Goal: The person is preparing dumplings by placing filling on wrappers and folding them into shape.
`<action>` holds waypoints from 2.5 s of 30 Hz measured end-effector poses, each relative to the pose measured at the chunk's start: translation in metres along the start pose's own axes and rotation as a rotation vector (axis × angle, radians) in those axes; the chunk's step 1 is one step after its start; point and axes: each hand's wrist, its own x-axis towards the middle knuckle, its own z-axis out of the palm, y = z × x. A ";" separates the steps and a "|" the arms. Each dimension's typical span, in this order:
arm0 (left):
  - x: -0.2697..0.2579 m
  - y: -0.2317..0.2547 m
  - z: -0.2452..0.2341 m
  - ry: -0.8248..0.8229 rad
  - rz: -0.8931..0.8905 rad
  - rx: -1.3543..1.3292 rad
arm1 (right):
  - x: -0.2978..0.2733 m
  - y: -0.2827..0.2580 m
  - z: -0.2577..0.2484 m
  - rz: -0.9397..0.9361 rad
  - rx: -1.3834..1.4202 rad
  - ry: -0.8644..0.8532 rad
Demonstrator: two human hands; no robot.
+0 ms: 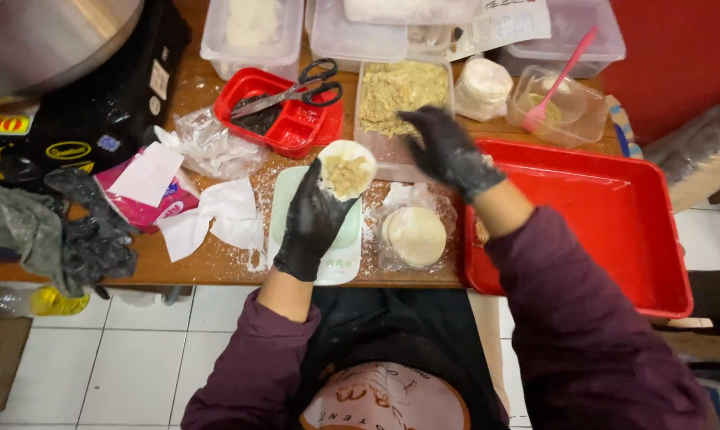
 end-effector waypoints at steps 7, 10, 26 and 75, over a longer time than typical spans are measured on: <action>-0.012 0.008 0.062 -0.166 -0.001 0.558 | -0.030 -0.034 0.023 0.732 1.986 -0.022; -0.027 0.020 0.060 -0.060 0.252 1.128 | -0.035 -0.067 0.005 0.821 2.017 0.016; 0.021 -0.066 -0.134 -0.633 0.232 -0.124 | -0.101 -0.099 0.108 0.250 1.383 0.449; -0.024 -0.019 0.025 -0.533 0.321 0.657 | -0.085 -0.104 0.003 -0.069 1.152 0.230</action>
